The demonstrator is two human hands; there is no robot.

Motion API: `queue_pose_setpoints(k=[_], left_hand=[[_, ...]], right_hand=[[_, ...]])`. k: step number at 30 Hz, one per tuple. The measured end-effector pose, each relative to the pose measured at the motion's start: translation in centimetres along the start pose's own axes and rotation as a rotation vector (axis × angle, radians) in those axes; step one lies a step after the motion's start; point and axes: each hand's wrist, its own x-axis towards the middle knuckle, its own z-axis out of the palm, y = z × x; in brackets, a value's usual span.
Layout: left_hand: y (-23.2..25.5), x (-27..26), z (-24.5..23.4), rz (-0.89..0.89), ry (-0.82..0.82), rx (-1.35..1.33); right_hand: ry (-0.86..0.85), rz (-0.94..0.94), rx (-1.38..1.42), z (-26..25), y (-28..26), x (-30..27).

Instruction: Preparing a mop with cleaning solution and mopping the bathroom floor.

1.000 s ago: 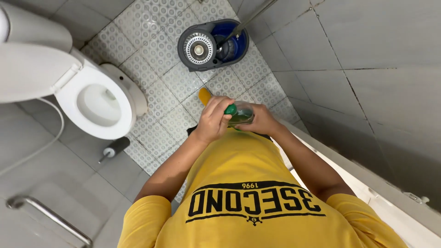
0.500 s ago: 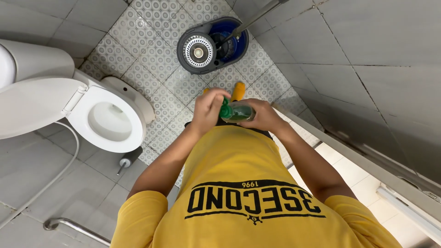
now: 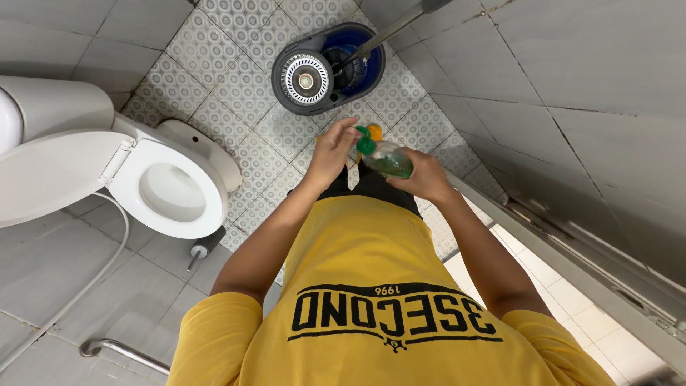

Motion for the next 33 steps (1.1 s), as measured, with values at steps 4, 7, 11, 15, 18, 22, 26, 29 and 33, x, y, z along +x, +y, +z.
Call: queue_pose_setpoints(k=[4,7,11,15,18,22,26,29,33], left_hand=[[-5.0,1.1,0.0,-0.005,0.094,0.029],[-4.8,0.6,0.5,-0.103,0.115,0.126],[-6.8,0.3,1.3,-0.125,0.09,0.147],[-7.1,0.3,2.5,-0.194,0.098,0.221],[-7.6,0.3,3.3,-0.215,0.112,0.197],[-9.0,0.7,3.8,-0.197,0.116,0.175],[-10.1,0.9,4.5,-0.164,0.148,0.176],[-10.8,1.1,4.8,-0.174,0.169,0.125],[-10.6,1.1,4.8,-0.172,0.192,0.087]], right_hand=[[-0.012,0.212,-0.205,-0.6,3.4,1.4],[-0.129,0.513,-0.381,-1.4,6.3,3.1],[-0.293,0.739,-0.478,-2.1,10.1,6.0],[-0.336,0.783,-0.451,-2.8,11.5,8.4],[-0.351,0.807,-0.498,-3.0,11.1,11.0],[-0.453,0.833,-0.562,-3.6,10.7,14.6],[-0.465,0.763,-0.661,-4.0,10.5,17.1],[-0.493,0.775,-0.681,-4.1,10.2,18.4],[-0.507,0.805,-0.674,-3.8,10.5,19.1]])
